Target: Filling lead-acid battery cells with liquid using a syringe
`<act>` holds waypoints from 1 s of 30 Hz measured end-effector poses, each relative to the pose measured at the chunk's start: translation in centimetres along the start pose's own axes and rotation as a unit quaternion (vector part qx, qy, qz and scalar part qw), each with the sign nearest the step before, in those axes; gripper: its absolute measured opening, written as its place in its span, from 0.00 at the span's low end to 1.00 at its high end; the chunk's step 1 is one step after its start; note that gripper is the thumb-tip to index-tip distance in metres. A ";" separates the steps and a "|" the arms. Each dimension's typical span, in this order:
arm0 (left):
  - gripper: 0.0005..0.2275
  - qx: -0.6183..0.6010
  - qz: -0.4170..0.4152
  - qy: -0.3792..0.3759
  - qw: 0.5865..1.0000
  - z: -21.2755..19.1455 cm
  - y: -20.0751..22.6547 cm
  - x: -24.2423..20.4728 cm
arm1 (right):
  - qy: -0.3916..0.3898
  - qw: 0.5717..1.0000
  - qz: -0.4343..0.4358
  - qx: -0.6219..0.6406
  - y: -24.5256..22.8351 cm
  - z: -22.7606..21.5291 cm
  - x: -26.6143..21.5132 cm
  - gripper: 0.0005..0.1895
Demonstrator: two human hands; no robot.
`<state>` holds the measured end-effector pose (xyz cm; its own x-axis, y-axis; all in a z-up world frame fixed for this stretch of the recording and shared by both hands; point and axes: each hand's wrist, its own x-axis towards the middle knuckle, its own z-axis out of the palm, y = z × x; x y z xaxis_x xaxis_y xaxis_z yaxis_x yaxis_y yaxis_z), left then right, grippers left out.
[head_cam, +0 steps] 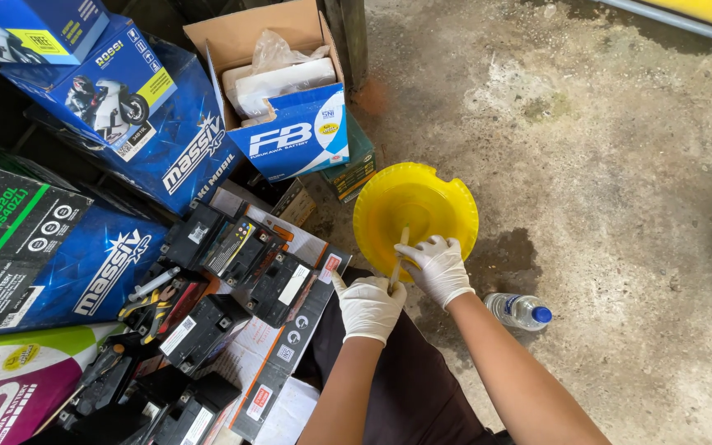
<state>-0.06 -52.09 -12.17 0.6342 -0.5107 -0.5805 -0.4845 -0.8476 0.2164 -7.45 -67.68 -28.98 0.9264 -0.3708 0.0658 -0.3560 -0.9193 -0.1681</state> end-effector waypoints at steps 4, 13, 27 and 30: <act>0.25 0.011 -0.003 -0.038 0.999 -1.1 0.4 -0.7 | 0.000 1.000 -0.003 -0.013 0.0 -0.1 0.0 0.13; 0.26 0.009 -0.009 -0.053 0.999 -1.7 0.7 -1.1 | -0.013 1.000 0.005 -0.022 -0.1 -0.2 0.0 0.16; 0.25 0.016 -0.009 -0.036 0.999 -1.1 0.6 -0.8 | -0.009 1.000 0.008 -0.010 0.2 0.6 -0.1 0.14; 0.25 0.011 -0.010 -0.035 0.999 -0.9 0.6 -0.7 | -0.017 1.000 0.010 -0.010 0.2 0.8 0.0 0.15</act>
<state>-0.24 -52.37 -10.90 0.6008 -0.4814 -0.6382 -0.4853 -0.8540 0.1873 -7.47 -67.75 -29.82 0.9223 -0.3854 0.0288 -0.3772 -0.9139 -0.1502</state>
